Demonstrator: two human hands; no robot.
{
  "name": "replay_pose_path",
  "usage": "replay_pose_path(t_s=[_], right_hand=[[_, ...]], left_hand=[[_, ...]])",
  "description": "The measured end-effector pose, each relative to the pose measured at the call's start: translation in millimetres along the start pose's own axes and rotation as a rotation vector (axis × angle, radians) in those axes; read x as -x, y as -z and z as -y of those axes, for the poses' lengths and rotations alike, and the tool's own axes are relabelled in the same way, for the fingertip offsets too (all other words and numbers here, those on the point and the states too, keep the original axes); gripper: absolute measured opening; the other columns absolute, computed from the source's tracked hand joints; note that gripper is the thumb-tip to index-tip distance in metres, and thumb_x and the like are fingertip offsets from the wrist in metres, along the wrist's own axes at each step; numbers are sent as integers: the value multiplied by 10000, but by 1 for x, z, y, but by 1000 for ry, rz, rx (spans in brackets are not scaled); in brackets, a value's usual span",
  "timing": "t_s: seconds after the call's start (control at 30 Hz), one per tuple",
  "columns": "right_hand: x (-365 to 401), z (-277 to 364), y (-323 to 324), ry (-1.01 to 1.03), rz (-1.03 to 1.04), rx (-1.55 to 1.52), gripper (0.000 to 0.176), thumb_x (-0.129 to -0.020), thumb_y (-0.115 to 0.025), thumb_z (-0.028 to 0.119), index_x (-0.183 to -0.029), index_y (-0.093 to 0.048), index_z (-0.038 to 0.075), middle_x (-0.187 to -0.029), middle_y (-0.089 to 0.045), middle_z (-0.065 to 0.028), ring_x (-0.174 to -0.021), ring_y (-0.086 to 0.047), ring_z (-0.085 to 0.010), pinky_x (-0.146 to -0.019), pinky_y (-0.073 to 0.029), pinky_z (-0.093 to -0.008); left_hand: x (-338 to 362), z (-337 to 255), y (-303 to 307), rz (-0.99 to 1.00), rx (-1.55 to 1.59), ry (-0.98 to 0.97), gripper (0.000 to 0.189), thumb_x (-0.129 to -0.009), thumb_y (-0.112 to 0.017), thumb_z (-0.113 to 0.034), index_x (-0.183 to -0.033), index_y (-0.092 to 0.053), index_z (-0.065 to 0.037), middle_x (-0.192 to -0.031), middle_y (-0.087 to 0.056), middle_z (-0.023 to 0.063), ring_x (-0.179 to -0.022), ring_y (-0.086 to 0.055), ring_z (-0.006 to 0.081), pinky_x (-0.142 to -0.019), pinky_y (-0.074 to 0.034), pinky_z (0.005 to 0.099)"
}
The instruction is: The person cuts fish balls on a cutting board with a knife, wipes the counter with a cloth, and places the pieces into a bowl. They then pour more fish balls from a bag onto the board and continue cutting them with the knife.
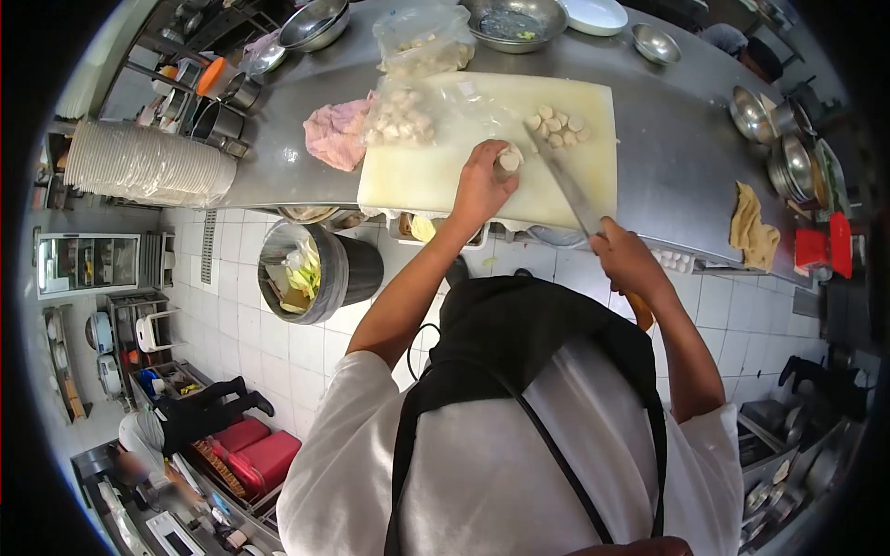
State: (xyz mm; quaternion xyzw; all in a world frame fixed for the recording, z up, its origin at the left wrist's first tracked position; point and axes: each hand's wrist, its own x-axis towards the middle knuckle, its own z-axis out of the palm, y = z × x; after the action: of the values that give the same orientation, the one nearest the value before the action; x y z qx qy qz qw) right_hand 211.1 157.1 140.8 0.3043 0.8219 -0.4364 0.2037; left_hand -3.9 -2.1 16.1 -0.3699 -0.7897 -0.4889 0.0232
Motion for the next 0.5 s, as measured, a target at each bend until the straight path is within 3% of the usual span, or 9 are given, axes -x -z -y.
replay_pose_path(t_s=[0.17, 0.27, 0.37, 0.5], right_hand=[[21, -13, 12, -6, -173, -214, 278, -1017, -499, 285, -948, -489, 16, -611, -503, -57, -437, -548, -160, -430, -475, -324], [25, -25, 9, -8, -208, -294, 266, -1024, -496, 279, -941, -495, 27, -603, -472, -36, -427, -522, -142, -421, -465, -315], [26, -34, 2, -36, -210, -335, 261, -1030, -493, 274, -945, -498, 27, -603, -468, -36, -429, -525, -143, -418, -464, -319], [23, -42, -5, -32, -209, -378, 257, -1033, -498, 271, -945, -496, 29, -603, -464, -34, -425, -521, -147, -420, -468, -323]], left_hand=[[-15, 7, -12, 80, -260, -137, 468, -791, -717, -66, -1251, -641, -21, -1204, -628, 199, -876, -685, 325, -831, -581, 370], [-29, -2, -12, 119, -123, 42, 443, -800, -690, -65, -1238, -644, -15, -1151, -641, 203, -810, -681, 333, -789, -576, 392], [-46, -10, -9, 147, -42, 81, 422, -811, -680, -96, -1222, -645, -4, -1091, -650, 212, -766, -679, 337, -755, -566, 411], [-63, -14, -20, 221, -125, 57, 434, -821, -668, -168, -1211, -615, 15, -1100, -627, 249, -919, -668, 402, -859, -548, 476]])
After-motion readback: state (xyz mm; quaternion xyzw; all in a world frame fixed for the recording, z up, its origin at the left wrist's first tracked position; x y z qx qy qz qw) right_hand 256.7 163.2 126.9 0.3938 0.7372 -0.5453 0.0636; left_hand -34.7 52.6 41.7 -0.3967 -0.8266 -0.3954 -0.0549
